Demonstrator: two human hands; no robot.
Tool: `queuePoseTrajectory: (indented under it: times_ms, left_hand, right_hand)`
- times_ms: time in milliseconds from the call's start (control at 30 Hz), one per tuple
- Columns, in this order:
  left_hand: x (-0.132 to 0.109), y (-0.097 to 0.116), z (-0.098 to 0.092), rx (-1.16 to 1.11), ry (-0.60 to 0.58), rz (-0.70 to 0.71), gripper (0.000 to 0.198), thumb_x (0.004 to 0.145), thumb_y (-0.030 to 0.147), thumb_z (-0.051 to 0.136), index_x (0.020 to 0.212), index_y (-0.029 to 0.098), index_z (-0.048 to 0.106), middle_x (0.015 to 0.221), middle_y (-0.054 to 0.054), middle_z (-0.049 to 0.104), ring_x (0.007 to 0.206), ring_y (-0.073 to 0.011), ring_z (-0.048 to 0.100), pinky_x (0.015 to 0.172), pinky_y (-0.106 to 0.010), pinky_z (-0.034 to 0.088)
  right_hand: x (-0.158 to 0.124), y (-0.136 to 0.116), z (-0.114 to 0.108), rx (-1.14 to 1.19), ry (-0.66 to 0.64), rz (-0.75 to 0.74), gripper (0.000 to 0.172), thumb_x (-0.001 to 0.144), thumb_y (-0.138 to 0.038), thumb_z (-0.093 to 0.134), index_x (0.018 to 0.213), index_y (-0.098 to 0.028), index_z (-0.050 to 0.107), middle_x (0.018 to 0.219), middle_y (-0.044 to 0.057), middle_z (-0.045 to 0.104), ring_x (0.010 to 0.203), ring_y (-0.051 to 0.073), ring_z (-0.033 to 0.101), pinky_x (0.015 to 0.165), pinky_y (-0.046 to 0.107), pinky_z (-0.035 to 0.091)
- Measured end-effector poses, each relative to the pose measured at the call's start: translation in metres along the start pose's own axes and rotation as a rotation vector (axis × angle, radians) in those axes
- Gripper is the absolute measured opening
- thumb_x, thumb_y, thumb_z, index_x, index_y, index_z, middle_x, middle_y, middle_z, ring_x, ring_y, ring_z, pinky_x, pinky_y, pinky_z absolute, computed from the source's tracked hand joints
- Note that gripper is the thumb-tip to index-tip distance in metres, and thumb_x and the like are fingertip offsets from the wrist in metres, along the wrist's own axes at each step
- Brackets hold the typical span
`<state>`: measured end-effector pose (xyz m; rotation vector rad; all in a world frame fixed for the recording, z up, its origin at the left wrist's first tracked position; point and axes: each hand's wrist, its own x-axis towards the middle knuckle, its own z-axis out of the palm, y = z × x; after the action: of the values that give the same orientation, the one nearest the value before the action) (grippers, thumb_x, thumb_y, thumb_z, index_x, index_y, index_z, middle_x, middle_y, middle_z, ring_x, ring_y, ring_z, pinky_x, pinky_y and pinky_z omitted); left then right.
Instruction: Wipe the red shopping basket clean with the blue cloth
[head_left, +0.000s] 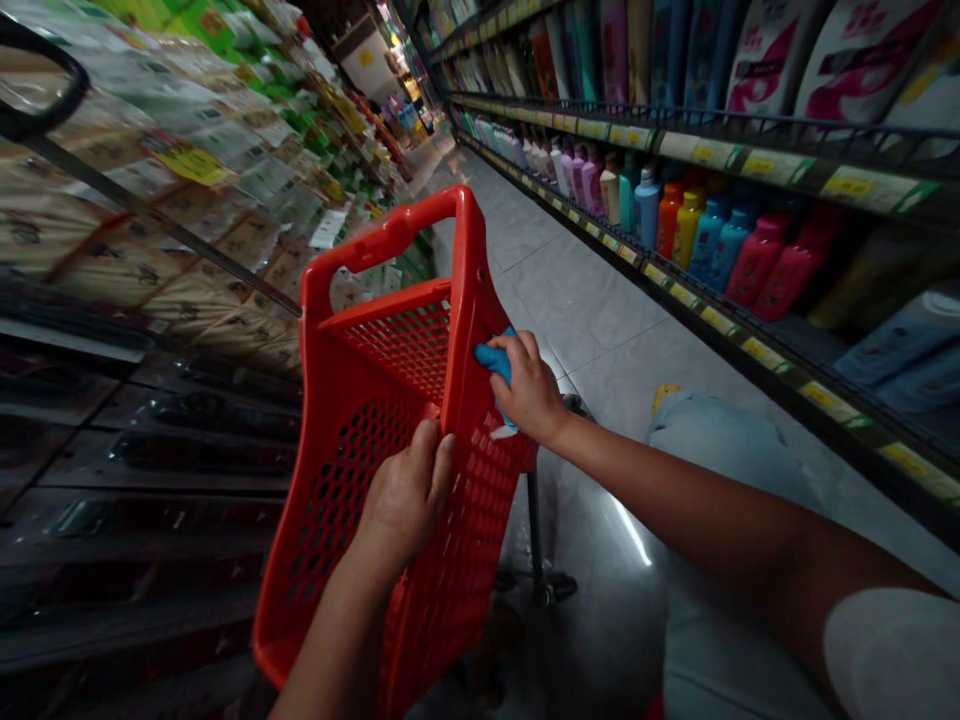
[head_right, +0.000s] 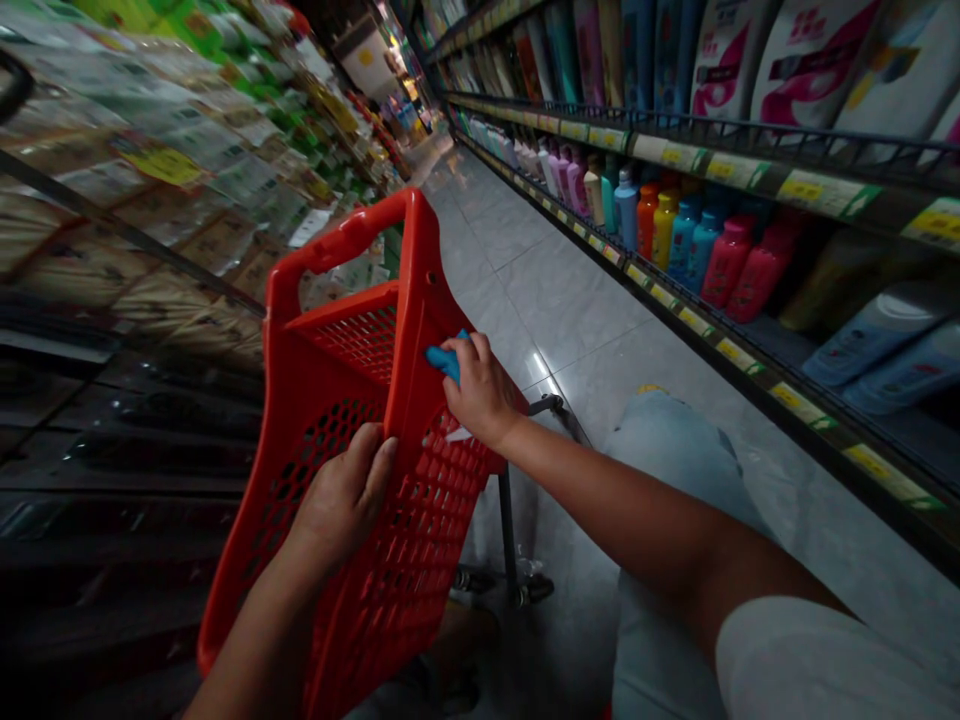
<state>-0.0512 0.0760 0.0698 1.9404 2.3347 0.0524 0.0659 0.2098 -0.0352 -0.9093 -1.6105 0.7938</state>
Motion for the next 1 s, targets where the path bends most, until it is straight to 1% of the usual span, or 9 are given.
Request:
queuePoseTrajectory:
  times_ms: [100,267,400,467,600,667,833,933,1000]
  left_hand:
    - [-0.001,-0.005,0.0,-0.012,0.005,0.003,0.022,0.098,0.041,0.031,0.088,0.026,0.043,0.061,0.003,0.051,0.056,-0.0175,0.054,0.059,-0.029,0.029]
    - [-0.005,-0.015,0.0,-0.048,0.008,0.001,0.025,0.096,0.045,0.031,0.086,0.026,0.042,0.061,0.004,0.046,0.054,-0.0161,0.049,0.06,-0.029,0.031]
    - [-0.013,-0.021,-0.001,-0.058,0.015,0.004,0.026,0.096,0.045,0.031,0.085,0.025,0.045,0.061,0.005,0.047,0.052,-0.0144,0.047,0.058,-0.028,0.03]
    - [-0.018,-0.024,-0.002,-0.066,0.019,0.008,0.027,0.096,0.045,0.032,0.085,0.025,0.046,0.062,0.004,0.05,0.054,-0.0137,0.049,0.059,-0.027,0.032]
    - [-0.028,-0.031,-0.005,-0.089,0.011,0.019,0.029,0.096,0.045,0.033,0.084,0.024,0.048,0.063,0.004,0.052,0.058,-0.0129,0.052,0.062,-0.025,0.036]
    - [-0.031,-0.034,-0.009,-0.095,0.001,0.021,0.029,0.095,0.045,0.034,0.082,0.024,0.049,0.063,0.004,0.052,0.059,-0.0121,0.052,0.062,-0.025,0.036]
    - [-0.034,-0.024,-0.015,-0.024,0.044,-0.059,0.037,0.094,0.049,0.04,0.07,0.022,0.05,0.057,0.005,0.046,0.054,-0.0102,0.044,0.058,-0.024,0.029]
    - [-0.035,-0.014,-0.005,0.078,0.212,-0.196,0.045,0.096,0.052,0.038,0.065,0.022,0.046,0.053,0.005,0.038,0.051,-0.0103,0.037,0.057,-0.026,0.021]
    - [-0.037,-0.011,0.003,0.108,0.294,-0.221,0.046,0.097,0.052,0.036,0.064,0.021,0.041,0.054,0.005,0.036,0.05,-0.0101,0.033,0.057,-0.027,0.018]
  right_hand:
    - [-0.032,-0.003,0.0,-0.06,-0.068,0.07,0.04,0.083,-0.013,0.051,0.122,-0.023,0.056,0.118,0.01,0.055,0.11,0.025,0.059,0.1,0.045,0.053]
    - [-0.068,-0.001,0.003,0.0,-0.239,-0.132,0.041,0.084,-0.017,0.06,0.124,-0.027,0.058,0.127,0.008,0.056,0.107,0.025,0.063,0.091,0.041,0.056]
    - [-0.042,0.011,0.005,0.031,0.092,0.05,0.037,0.08,-0.009,0.05,0.114,-0.023,0.056,0.112,0.008,0.057,0.106,0.024,0.06,0.098,0.045,0.053]
    - [-0.019,0.009,0.001,0.085,0.245,0.028,0.036,0.082,-0.011,0.049,0.116,-0.023,0.053,0.111,0.008,0.057,0.11,0.023,0.058,0.104,0.045,0.05]
    - [0.011,-0.004,-0.009,0.156,0.248,-0.136,0.037,0.089,-0.017,0.05,0.125,-0.022,0.051,0.123,0.01,0.056,0.121,0.022,0.054,0.112,0.042,0.043]
    - [0.005,0.002,-0.008,0.148,0.214,-0.003,0.039,0.089,-0.018,0.05,0.128,-0.021,0.051,0.127,0.011,0.057,0.124,0.022,0.053,0.113,0.039,0.041]
    - [-0.05,0.057,0.01,0.059,0.241,0.756,0.034,0.08,-0.013,0.05,0.112,-0.018,0.058,0.103,0.01,0.066,0.106,0.026,0.063,0.095,0.04,0.051]
    - [-0.072,0.075,0.019,0.048,0.229,0.837,0.029,0.075,-0.012,0.051,0.101,-0.019,0.061,0.084,0.006,0.065,0.088,0.026,0.065,0.081,0.038,0.054]
    - [-0.075,0.071,0.024,0.044,0.227,0.835,0.032,0.075,-0.014,0.053,0.106,-0.019,0.06,0.09,0.007,0.066,0.089,0.026,0.065,0.082,0.038,0.054]
